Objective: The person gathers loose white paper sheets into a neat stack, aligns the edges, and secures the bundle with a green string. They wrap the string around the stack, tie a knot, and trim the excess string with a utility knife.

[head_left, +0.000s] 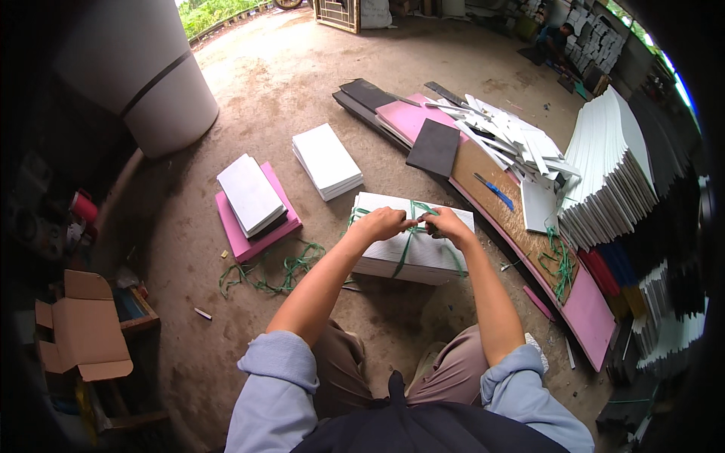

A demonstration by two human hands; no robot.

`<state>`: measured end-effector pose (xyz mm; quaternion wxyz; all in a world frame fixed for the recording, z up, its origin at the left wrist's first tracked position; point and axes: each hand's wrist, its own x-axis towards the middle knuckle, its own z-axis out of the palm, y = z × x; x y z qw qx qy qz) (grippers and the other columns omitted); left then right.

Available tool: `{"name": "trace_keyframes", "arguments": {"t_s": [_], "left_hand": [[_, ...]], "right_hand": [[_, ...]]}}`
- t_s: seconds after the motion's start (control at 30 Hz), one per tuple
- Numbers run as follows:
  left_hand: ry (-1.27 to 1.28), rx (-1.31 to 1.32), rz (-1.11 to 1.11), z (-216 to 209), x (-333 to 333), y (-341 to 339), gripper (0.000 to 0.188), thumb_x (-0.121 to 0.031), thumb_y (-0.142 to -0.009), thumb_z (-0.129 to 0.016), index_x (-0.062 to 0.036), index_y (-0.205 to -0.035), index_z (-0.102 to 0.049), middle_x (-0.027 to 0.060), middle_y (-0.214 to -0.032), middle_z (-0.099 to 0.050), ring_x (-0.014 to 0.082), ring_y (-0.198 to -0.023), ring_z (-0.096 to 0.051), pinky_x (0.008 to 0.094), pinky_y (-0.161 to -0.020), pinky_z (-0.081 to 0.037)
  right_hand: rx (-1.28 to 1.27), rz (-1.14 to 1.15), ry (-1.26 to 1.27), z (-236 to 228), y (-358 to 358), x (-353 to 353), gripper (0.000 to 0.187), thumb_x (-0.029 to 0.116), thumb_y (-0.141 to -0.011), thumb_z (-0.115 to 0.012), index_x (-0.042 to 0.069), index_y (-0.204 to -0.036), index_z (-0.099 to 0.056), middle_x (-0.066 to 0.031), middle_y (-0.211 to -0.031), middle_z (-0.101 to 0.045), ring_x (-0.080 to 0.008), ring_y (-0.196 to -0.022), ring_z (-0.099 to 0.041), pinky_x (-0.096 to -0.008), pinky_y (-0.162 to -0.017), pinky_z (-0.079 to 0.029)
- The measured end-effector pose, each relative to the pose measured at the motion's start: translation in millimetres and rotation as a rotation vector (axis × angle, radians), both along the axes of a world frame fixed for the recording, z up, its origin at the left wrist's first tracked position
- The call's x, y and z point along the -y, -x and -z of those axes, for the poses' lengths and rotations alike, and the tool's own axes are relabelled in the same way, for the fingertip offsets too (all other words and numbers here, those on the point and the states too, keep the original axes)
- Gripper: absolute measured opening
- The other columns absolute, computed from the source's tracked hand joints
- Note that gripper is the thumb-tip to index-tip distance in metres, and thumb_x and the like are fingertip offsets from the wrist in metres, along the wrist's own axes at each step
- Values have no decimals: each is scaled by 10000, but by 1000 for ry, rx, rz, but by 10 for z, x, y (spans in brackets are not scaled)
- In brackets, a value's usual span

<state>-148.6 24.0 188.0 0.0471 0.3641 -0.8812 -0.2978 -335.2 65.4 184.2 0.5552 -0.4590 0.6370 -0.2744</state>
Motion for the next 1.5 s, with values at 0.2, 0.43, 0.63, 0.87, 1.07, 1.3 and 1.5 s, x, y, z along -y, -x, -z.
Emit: {"name": "trace_keyframes", "arguments": {"t_s": [0.2,0.43,0.63,0.87,1.07,1.3,1.5], "left_hand": [[-20,-70,9,0,23,120,351,-335,-859,-446,-44,-862,-641,160,-795,-627,311,-761,-592,373,-724,-446],[28,-200,-140,-32,19,130,175,-139,-679,-658,-30,-816,-661,137,-749,-637,248,-702,-616,318,-665,-470],[58,-332,-176,-121,-30,197,204,-148,-659,-691,-20,-813,-649,136,-718,-629,241,-658,-609,318,-629,-466],[-8,-384,-179,129,45,147,159,-106,-731,-615,-8,-857,-612,144,-782,-619,247,-715,-605,332,-660,-464],[0,-520,-157,238,64,217,138,-59,-724,-583,13,-842,-590,149,-775,-617,257,-704,-603,333,-639,-463],[-76,-440,-20,209,159,59,217,-99,-730,-617,-17,-930,-609,114,-884,-636,227,-776,-610,308,-708,-471],[-20,-424,-140,158,108,133,184,-131,-696,-665,-23,-844,-650,117,-813,-647,216,-727,-623,295,-683,-483]], "right_hand": [[7,38,-1,-137,36,-28,159,136,-810,-502,21,-872,-593,-35,-732,-567,-97,-608,-507,-236,-510,-399],[-50,46,81,-214,84,-10,149,100,-789,-531,6,-857,-623,-35,-726,-613,-83,-597,-492,-233,-514,-371],[24,79,81,-139,72,-3,123,71,-788,-552,-16,-853,-610,-36,-714,-623,-58,-577,-472,-206,-490,-355],[77,115,49,-94,-106,-60,213,60,-783,-555,-28,-971,-506,-88,-747,-641,-104,-568,-554,-204,-490,-399],[-137,78,255,426,-43,59,303,92,-752,-598,-59,-1001,-515,-104,-722,-633,-147,-597,-605,-253,-509,-454],[-433,161,410,468,-250,35,221,68,-747,-580,-73,-904,-515,-146,-650,-615,-178,-496,-608,-270,-447,-477],[-437,202,453,452,-199,-2,143,51,-753,-562,-51,-824,-491,-130,-620,-610,-178,-488,-608,-274,-418,-470]]}}
